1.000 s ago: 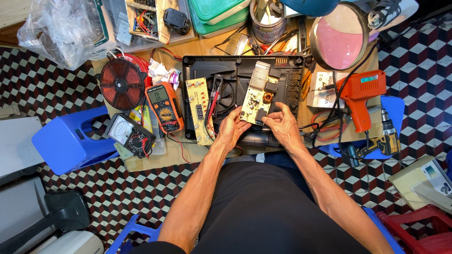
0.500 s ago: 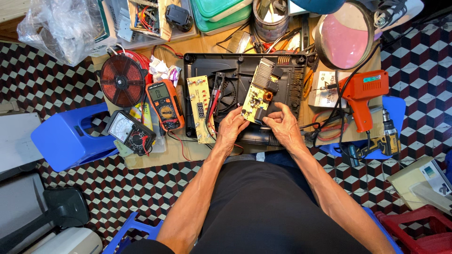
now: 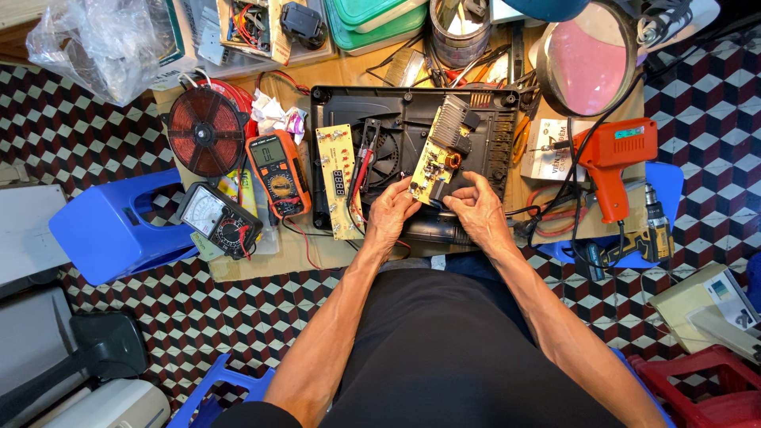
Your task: The person uses a multimeter to test points on a circuit board inside an appliance. They repeatedly probe different areas, flip the board, and check readings on the multimeter display.
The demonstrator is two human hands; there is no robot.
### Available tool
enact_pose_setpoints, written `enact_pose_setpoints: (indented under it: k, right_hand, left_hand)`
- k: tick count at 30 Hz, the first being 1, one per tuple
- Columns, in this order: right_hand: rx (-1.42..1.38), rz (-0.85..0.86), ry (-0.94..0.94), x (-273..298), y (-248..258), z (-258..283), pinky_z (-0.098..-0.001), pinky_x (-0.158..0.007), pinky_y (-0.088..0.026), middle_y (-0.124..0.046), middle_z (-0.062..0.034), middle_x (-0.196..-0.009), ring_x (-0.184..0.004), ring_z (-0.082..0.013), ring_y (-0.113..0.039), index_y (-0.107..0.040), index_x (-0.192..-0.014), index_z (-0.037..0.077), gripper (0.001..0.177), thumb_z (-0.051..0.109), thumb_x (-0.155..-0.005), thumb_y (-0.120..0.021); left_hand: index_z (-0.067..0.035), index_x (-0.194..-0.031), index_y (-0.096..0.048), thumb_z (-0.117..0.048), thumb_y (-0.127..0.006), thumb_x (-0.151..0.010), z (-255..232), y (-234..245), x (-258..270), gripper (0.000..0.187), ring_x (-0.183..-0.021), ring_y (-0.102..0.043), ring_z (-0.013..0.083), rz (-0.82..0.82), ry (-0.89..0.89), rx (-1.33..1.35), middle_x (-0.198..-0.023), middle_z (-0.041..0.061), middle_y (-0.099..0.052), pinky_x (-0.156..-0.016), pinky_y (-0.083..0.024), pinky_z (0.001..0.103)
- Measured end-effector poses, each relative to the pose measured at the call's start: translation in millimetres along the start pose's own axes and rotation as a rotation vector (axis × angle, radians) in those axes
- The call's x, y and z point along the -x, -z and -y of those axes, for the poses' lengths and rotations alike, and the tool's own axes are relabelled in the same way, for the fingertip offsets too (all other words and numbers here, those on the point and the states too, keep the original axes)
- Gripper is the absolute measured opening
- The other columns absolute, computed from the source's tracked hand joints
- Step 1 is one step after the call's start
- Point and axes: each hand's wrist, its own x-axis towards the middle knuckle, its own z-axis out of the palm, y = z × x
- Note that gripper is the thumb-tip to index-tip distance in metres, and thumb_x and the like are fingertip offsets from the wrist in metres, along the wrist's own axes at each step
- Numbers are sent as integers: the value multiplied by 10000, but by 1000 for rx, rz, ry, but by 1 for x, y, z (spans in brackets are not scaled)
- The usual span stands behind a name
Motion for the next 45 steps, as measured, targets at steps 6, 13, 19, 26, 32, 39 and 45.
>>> enact_pose_setpoints:
  k: [6,13,19,26,32,39,45]
  right_hand:
    - [-2,-6,-4,1,1,5,-335,-857,-580,-713,-153,-1147,-1020,-194,-698,-416,-1495,4,742,236,-875,-750]
    - [25,-7,-40,2,6,5,-337,-858,-577,-715,-144,-1134,-1006,-189,-703,-417,-1496,13,741,243,-874,-748]
    - [-24,-82,167,-5,-2,-21,-324,-832,-576,-732,-140,-989,-911,-186,-703,-494,-1417,-15,669,191,-842,-764]
    - [-30,-40,74,-3,4,-23,-332,-779,-561,-729,-117,-981,-866,-178,-685,-476,-1435,17,670,233,-855,-735]
    - [21,-41,24,-5,14,-4,-317,-808,-552,-740,-113,-1018,-905,-173,-674,-465,-1442,17,673,249,-868,-730]
    - [-179,-148,46,-25,21,-4,-298,-763,-552,-745,-133,-1011,-872,-171,-685,-544,-1386,2,509,216,-937,-656]
    - [-629,-256,-103,-76,25,3,-332,-798,-571,-706,-177,-1086,-904,-233,-697,-559,-1315,-16,408,229,-990,-589]
  left_hand:
    - [28,-1444,-490,-162,-498,-1047,7,2,-5,441,-1131,-689,184,-44,58,37,-1268,148,-675,-1034,-565,326]
    - [47,-1440,-472,-152,-509,-1041,24,7,-16,447,-1043,-693,190,-41,60,137,-1156,144,-682,-1007,-576,350]
    - [-20,-1395,-529,-104,-554,-984,56,14,-33,420,-998,-680,161,-103,38,129,-1138,89,-686,-878,-579,313]
    - [-59,-1358,-612,-153,-488,-970,75,12,-47,418,-923,-721,258,-318,71,-341,-1096,169,-753,-812,-579,363]
    - [27,-1396,-537,-159,-515,-946,49,-9,-36,488,-1168,-616,451,-338,-278,-834,-1283,305,-624,-1000,-492,501]
    - [-27,-1324,-567,-136,-522,-946,-60,-49,35,397,-889,-712,337,-164,-171,-724,-1141,176,-658,-761,-589,430]
    - [-43,-1165,-656,-71,-665,-918,-117,-117,95,249,-917,-684,325,229,-819,-638,-1006,166,-681,-828,-567,405]
